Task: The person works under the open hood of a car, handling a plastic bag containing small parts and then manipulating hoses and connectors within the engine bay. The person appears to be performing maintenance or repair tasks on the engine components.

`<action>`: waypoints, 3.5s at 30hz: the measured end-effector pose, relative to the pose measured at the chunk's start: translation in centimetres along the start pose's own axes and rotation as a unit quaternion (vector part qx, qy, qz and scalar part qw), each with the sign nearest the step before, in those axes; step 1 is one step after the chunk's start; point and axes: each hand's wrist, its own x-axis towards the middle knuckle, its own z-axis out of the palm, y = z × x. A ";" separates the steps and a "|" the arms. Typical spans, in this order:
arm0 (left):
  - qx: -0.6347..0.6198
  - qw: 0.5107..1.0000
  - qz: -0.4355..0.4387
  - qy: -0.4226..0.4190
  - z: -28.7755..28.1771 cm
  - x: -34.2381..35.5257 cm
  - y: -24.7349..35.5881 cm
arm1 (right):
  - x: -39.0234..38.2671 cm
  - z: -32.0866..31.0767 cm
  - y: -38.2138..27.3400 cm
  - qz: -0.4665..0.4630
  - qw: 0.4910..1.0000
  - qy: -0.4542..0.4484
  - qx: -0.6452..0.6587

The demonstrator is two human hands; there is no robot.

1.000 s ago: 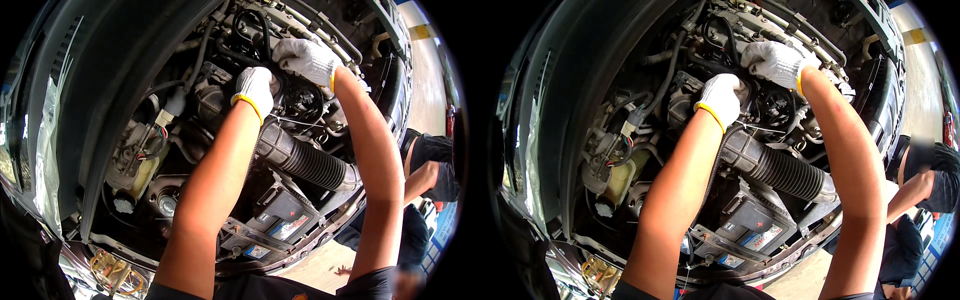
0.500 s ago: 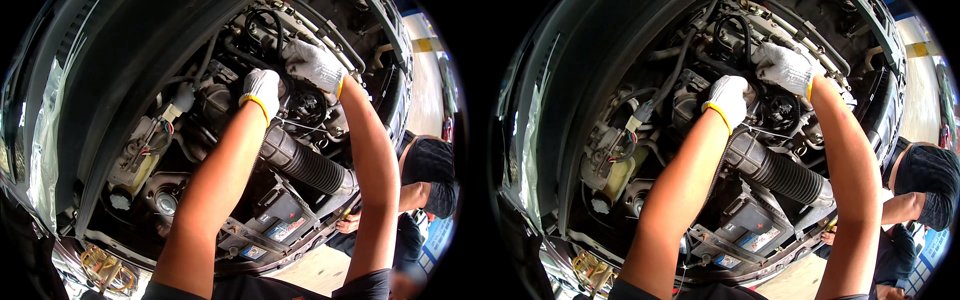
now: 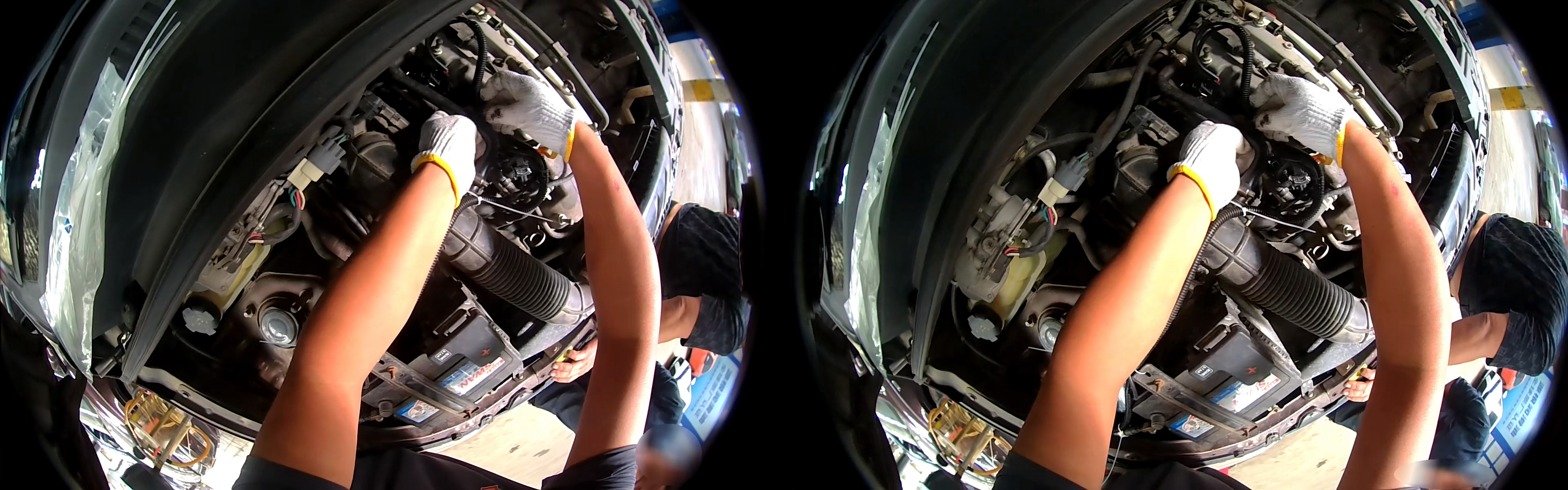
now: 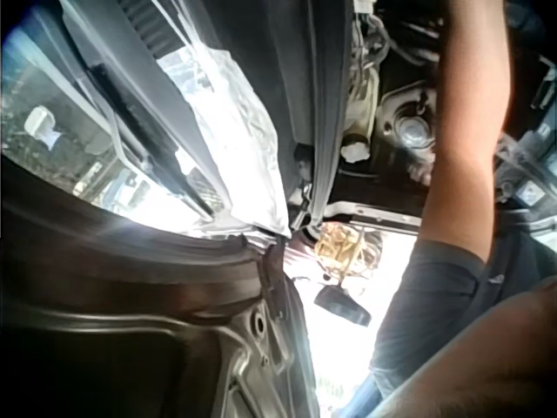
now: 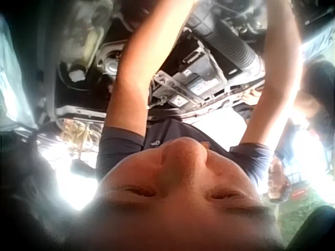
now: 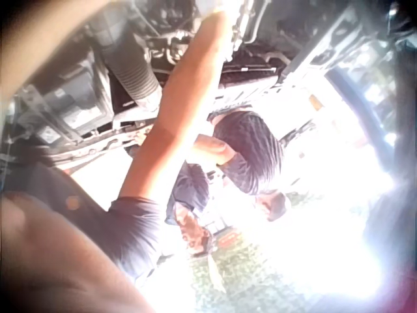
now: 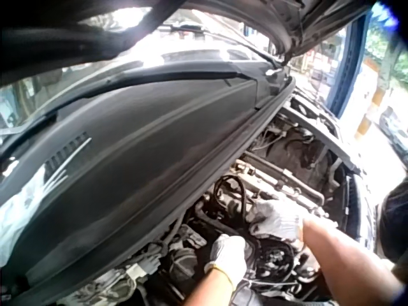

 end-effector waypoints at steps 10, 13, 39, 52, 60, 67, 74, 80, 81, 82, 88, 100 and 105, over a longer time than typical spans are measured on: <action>-0.061 0.994 0.081 0.036 1.9 0.6 -0.5 | -0.5 0.1 0.1 0.062 0.996 -0.009 0.062; -0.039 0.990 0.123 0.049 2.2 1.3 -1.8 | -0.3 0.4 0.0 0.043 0.996 -0.018 0.069; -0.003 0.997 -0.078 0.007 -6.3 -4.7 10.0 | -2.3 1.7 -2.1 -0.090 0.975 0.076 -0.188; -0.128 0.978 -0.159 -0.045 -6.4 -4.9 11.1 | -1.6 2.1 -2.5 -0.041 0.964 0.063 -0.256; -0.410 0.876 -0.254 0.021 -7.1 -5.4 12.5 | -1.1 2.0 -2.4 0.011 0.975 0.070 -0.213; 0.110 0.963 0.054 0.239 -9.4 -6.1 16.8 | -1.1 1.2 -0.4 -0.071 0.978 0.113 -0.163; 0.478 0.865 0.099 -0.112 -10.8 -2.0 15.9 | -1.8 0.7 -1.2 -0.061 0.982 0.097 -0.150; 0.417 0.877 0.171 -0.168 -11.3 -1.1 14.5 | -1.7 0.4 -0.1 -0.112 0.981 0.085 -0.133; 0.424 0.869 0.199 -0.157 -11.6 -1.1 14.1 | -1.6 0.3 -0.5 -0.110 0.984 0.072 -0.118; 0.395 0.880 0.222 -0.145 -11.6 -1.0 13.3 | -1.7 0.2 -0.8 -0.106 0.987 0.065 -0.100; 0.348 0.910 0.183 -0.130 -10.7 -1.5 13.4 | -1.6 -0.7 -0.8 -0.026 0.999 0.030 -0.032; 0.299 0.921 0.224 -0.111 -11.5 -1.5 12.7 | -2.5 -0.1 0.3 -0.076 0.990 0.067 0.094; 0.365 0.911 0.186 -0.049 -10.6 -3.6 16.1 | -1.8 0.6 1.9 -0.084 0.984 0.122 0.099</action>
